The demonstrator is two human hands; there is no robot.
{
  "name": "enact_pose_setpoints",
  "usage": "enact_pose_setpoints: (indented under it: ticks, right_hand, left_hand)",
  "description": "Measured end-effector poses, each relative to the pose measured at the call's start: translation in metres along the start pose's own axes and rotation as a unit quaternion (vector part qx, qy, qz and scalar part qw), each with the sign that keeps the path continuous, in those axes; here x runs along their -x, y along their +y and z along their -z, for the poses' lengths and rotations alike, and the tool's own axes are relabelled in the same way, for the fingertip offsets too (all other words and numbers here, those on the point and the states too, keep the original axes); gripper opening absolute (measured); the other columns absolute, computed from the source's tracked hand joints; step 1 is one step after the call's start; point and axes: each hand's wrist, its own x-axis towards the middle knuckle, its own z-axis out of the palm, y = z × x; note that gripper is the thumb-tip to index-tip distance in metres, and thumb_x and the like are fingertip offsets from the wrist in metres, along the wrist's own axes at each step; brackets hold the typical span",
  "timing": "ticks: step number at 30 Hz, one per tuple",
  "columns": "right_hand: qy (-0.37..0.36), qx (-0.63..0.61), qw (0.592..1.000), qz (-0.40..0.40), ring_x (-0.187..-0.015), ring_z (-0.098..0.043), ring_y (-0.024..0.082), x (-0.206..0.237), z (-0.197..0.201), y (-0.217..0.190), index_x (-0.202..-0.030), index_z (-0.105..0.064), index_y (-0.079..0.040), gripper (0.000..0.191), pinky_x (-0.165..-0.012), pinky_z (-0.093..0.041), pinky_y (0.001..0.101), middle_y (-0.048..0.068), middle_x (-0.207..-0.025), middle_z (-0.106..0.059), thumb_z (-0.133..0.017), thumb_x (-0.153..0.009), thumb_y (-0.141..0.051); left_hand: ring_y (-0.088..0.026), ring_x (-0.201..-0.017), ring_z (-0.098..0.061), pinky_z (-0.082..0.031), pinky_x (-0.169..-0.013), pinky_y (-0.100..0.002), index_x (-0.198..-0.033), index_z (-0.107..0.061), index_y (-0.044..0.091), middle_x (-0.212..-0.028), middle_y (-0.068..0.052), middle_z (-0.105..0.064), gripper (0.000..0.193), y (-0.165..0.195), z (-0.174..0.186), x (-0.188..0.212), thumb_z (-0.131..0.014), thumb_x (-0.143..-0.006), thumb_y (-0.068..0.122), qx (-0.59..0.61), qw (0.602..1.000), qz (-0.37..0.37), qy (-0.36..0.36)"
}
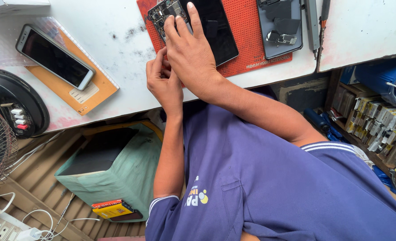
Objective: The person unpacks a smartphone screen assembly and places it on a red mat. They then use a yellow plastic pry tool to separate a ribbon cable from the phone's internal frame. Finally, they align and press the screen assembly onto the phone chassis.
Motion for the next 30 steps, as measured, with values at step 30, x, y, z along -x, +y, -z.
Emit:
enact_pose_setpoints:
  ticks: [30]
  right_hand:
    - [0.061,-0.394,0.916,0.049,-0.134,-0.057,0.032,0.099,0.07,0.038,-0.138,-0.061,-0.002,0.043,-0.12,-0.04,0.0502,0.013,-0.142,-0.059,-0.072,-0.096,-0.003]
  left_hand:
    - [-0.01,-0.09,-0.058,-0.05,-0.083,-0.026,-0.118,-0.059,0.002,-0.105,-0.003,-0.061,0.015,0.042,0.043,0.042,-0.068,-0.107,-0.002,0.208,0.968,-0.139,0.034]
